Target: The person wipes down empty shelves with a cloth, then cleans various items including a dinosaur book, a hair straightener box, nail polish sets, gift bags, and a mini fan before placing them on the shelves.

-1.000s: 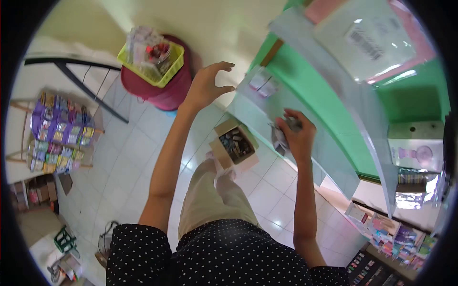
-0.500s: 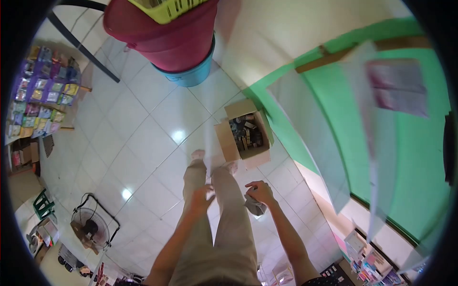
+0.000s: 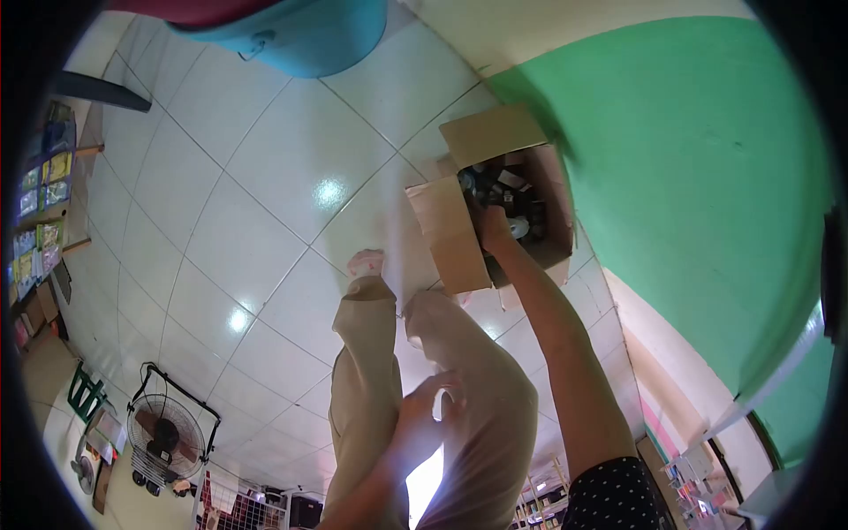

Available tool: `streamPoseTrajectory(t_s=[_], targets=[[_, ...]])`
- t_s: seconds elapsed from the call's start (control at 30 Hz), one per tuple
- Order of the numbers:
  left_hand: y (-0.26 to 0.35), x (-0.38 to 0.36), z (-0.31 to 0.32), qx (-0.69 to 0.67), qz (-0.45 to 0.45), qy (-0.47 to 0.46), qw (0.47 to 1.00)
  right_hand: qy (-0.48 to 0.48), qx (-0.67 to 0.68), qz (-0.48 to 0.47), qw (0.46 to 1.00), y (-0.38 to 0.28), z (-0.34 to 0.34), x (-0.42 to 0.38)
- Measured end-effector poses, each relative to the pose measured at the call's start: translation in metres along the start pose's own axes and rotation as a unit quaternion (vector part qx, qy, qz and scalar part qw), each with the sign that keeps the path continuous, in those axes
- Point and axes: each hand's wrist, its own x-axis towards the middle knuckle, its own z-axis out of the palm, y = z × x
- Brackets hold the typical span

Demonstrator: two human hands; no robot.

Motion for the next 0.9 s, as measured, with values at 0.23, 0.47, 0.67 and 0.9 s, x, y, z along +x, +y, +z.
streamPoseTrajectory(t_s=[0.23, 0.47, 0.67, 0.9], targets=[[0.016, 0.008, 0.009, -0.008, -0.062, -0.012, 0.998, -0.06, 0.035, -0.037, 0.997, 0.006, -0.003, -0.002], [0.017, 0.014, 0.022, -0.02, -0.06, -0.002, 0.998, 0.054, 0.003, -0.004, 0.999, 0.0, 0.027, 0.013], [0.019, 0.014, 0.021, -0.034, -0.061, 0.003, 0.998, -0.107, 0.055, 0.011, 0.993, 0.003, -0.017, 0.012], [0.004, 0.0, 0.019, -0.046, -0.076, 0.005, 0.996, 0.009, 0.116, 0.031, 0.993, 0.017, -0.034, -0.033]])
